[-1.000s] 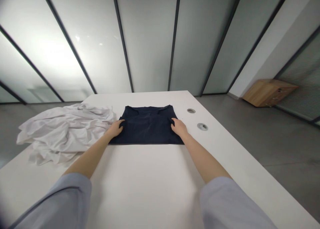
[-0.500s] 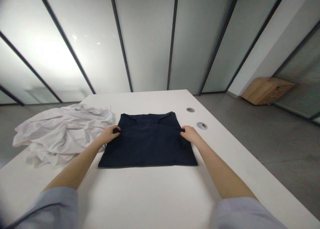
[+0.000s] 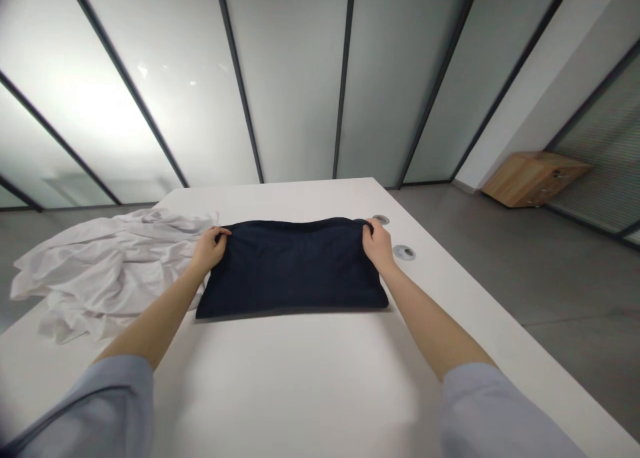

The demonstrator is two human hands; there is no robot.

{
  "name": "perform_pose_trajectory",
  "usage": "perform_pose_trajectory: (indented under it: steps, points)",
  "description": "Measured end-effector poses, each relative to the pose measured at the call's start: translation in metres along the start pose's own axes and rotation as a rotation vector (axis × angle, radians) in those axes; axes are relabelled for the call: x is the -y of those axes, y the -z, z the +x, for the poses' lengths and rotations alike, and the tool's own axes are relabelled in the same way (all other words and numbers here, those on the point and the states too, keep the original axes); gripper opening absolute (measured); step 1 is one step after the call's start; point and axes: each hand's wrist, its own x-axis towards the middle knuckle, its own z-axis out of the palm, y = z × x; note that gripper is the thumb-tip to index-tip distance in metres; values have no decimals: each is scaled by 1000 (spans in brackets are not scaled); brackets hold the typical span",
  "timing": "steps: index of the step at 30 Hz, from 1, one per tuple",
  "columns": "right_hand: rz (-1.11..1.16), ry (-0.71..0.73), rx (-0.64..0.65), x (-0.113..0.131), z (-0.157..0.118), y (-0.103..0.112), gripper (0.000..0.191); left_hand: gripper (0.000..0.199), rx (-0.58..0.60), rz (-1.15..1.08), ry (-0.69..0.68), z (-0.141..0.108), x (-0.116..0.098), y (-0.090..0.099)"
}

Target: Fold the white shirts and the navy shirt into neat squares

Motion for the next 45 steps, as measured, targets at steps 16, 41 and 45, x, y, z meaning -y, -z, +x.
perform_pose_trajectory:
  steps: [16,41,45]
  points:
    - [-415,-124,329,8,31,-66,57,65,263,476,204,17,-6,-50]
    - [-383,-27,522,40,-35,-90,62,65,46,340,331,-12,-35,-84]
    - [-397,-152,344,26,-27,-81,62,70,-66,352,466,-10,-23,-74]
